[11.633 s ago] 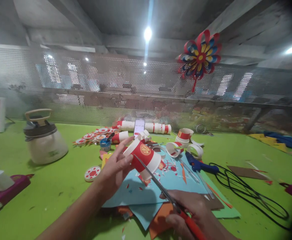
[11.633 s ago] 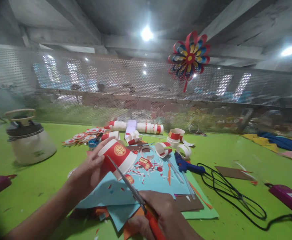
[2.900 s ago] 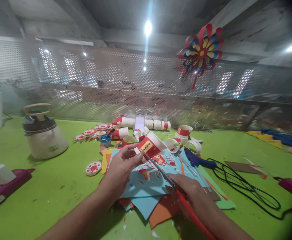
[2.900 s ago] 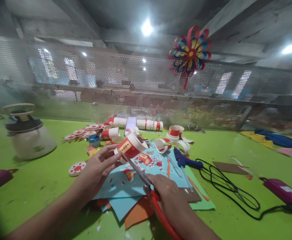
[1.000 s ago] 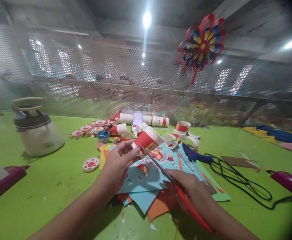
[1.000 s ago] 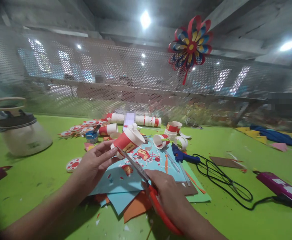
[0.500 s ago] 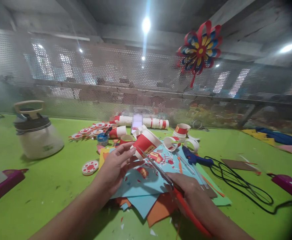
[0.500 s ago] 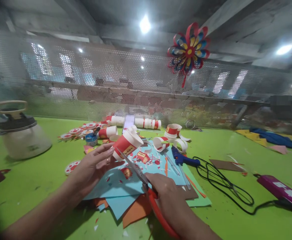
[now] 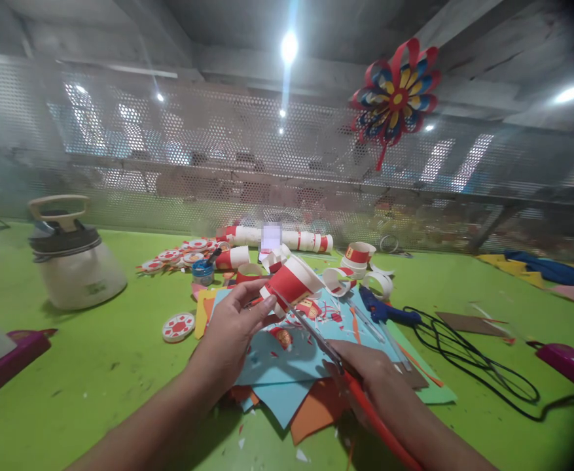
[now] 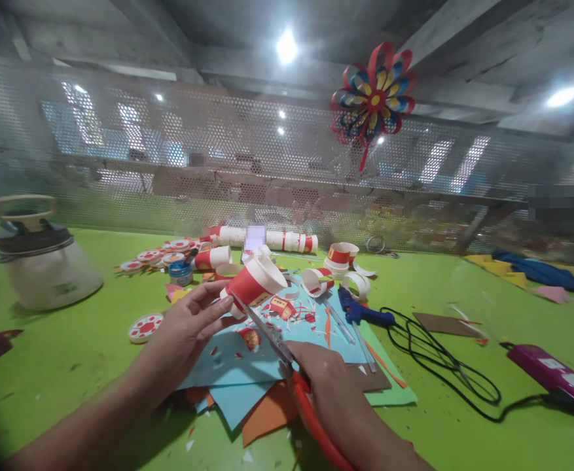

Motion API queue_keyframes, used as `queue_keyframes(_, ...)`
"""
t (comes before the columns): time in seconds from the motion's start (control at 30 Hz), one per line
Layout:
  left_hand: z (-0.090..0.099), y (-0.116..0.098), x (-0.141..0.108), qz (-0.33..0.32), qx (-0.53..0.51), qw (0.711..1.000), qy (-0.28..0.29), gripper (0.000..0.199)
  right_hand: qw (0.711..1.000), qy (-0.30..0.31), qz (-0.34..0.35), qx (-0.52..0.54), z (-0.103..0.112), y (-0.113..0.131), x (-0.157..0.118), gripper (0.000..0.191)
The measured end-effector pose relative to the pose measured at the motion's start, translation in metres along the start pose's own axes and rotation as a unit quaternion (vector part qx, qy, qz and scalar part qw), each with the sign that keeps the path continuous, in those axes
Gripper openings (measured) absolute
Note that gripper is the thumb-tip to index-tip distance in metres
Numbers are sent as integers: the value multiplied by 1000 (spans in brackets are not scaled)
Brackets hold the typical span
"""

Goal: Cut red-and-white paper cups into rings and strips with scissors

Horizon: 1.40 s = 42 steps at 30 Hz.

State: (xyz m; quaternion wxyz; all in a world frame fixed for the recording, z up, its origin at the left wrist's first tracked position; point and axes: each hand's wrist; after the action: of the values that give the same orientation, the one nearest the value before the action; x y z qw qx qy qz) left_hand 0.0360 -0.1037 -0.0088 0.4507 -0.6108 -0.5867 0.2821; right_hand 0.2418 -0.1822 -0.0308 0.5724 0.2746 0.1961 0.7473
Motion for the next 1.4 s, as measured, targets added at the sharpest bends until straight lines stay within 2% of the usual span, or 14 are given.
queue_keyframes(0.17,6,-2,2,32,-33,999,4,44,999,6,-24,-23,-1,1,0,14)
queue_keyframes(0.27,9,-5,5,47,-54,997,24,40,999,-3,-13,-31,0,1,-1,16)
queue_keyframes(0.4,8,-6,6,39,-40,998,39,39,1000,3,8,-18,1,-1,-1,24)
queue_keyframes(0.73,7,-1,4,25,8,998,57,41,1000,9,-1,-5,1,0,0,24)
queue_keyframes(0.97,6,-3,3,21,19,999,39,34,1000,16,-14,-19,1,0,0,16)
queue_keyframes(1.1,8,-1,4,31,-25,999,27,36,999,17,-23,-42,-1,-3,-1,18)
queue_keyframes(1.23,10,-2,6,59,-65,996,30,41,1000,8,1,-23,2,-4,1,23)
queue_keyframes(1.4,12,0,6,21,12,999,34,49,1000,10,6,-20,4,-4,3,28)
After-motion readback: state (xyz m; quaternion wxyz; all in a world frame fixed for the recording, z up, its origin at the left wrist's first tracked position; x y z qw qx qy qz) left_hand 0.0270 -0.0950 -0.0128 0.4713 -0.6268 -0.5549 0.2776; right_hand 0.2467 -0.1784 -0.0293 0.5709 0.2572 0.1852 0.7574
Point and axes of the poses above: each hand's wrist, its own x-axis towards the middle knuckle, its own z-axis out of the back of the hand, y = z × x, and after that the axes turned 6 degrees about -z, right-handed
